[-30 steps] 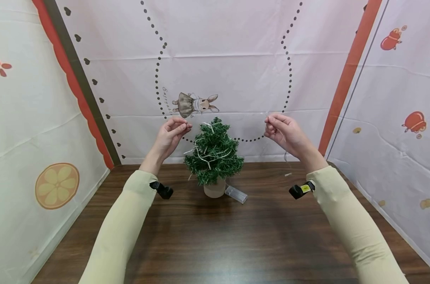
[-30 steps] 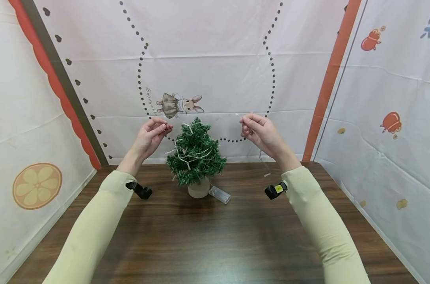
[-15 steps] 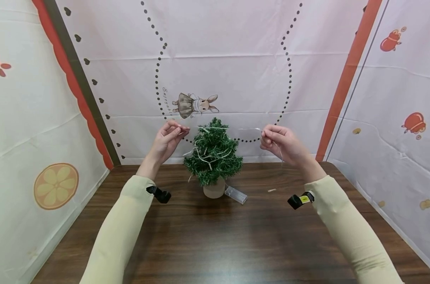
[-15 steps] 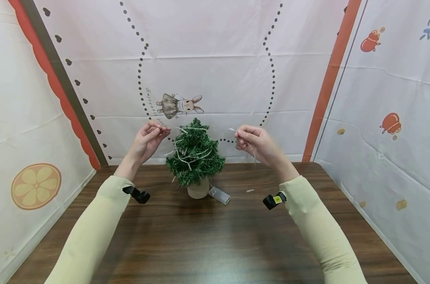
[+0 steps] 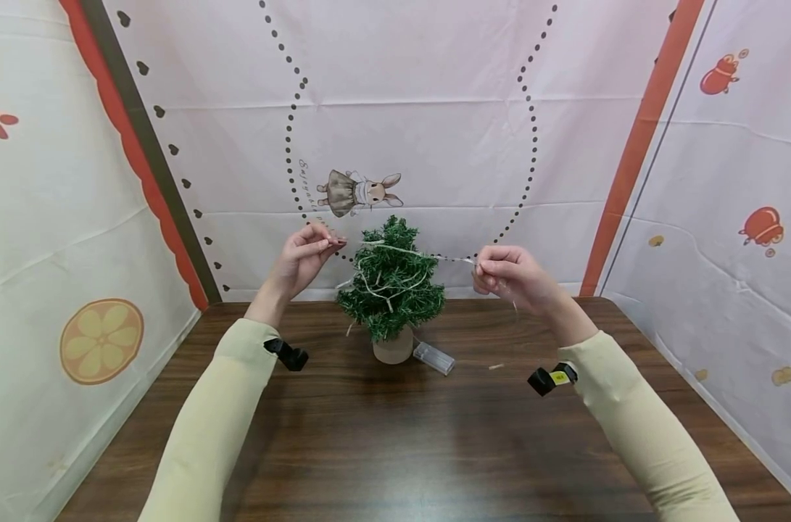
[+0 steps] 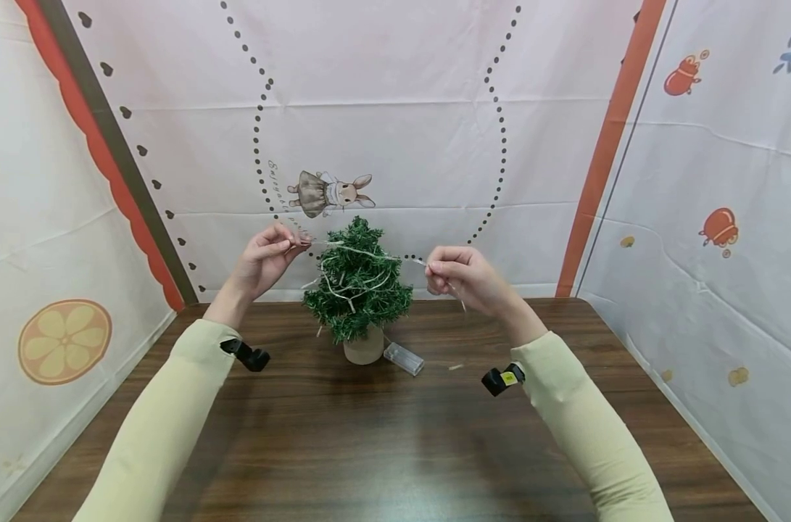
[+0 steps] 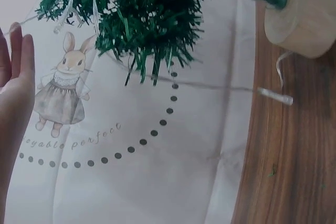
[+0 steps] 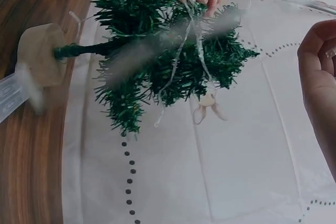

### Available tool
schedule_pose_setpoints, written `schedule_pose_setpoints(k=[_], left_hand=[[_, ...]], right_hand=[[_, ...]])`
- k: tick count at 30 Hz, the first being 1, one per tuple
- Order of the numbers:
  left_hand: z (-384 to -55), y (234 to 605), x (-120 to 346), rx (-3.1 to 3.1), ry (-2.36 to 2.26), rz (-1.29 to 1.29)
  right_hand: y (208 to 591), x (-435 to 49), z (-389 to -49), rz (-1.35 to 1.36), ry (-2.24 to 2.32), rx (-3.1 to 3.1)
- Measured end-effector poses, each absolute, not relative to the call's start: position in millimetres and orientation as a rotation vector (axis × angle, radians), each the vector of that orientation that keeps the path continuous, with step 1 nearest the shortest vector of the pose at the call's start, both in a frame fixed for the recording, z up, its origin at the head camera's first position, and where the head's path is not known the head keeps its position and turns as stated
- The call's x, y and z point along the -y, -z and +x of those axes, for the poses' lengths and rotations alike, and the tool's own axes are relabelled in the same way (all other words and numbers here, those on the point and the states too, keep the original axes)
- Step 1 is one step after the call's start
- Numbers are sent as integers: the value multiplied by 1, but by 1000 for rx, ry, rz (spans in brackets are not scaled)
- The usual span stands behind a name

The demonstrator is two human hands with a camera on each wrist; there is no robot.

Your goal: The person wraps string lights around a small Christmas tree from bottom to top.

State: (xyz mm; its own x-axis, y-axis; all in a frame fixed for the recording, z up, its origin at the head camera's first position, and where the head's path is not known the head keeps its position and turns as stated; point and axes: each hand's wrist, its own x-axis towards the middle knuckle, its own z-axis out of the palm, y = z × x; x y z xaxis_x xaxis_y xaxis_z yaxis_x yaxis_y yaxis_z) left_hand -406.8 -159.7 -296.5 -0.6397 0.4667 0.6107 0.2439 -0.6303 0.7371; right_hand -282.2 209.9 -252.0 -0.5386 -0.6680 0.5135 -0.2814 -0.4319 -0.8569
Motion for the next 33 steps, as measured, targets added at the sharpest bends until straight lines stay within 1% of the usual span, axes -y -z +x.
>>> schedule_pose_setpoints(k=[6, 11, 15, 19, 27, 33], left_hand=[[-408, 299, 166, -1491, -2292, 1293], [-405, 302, 168, -1622, -2252, 1242], [-399, 304, 167, -1689, -2228, 1183], [-396, 308, 165, -1757, -2155, 1190], [-392, 313, 157, -1942, -2040, 1215], [-382, 308, 148, -2135, -1916, 1154]], right_hand=[[265, -213, -284, -1349, 1929, -1594], [276, -222, -287, -1309, 1890, -1704], [282, -233, -292, -1300, 1934, -1696], [288, -243, -295, -1274, 1966, -1666], [298, -263, -298, -1158, 2086, -1669], [303, -284, -304, -1051, 2238, -1542]])
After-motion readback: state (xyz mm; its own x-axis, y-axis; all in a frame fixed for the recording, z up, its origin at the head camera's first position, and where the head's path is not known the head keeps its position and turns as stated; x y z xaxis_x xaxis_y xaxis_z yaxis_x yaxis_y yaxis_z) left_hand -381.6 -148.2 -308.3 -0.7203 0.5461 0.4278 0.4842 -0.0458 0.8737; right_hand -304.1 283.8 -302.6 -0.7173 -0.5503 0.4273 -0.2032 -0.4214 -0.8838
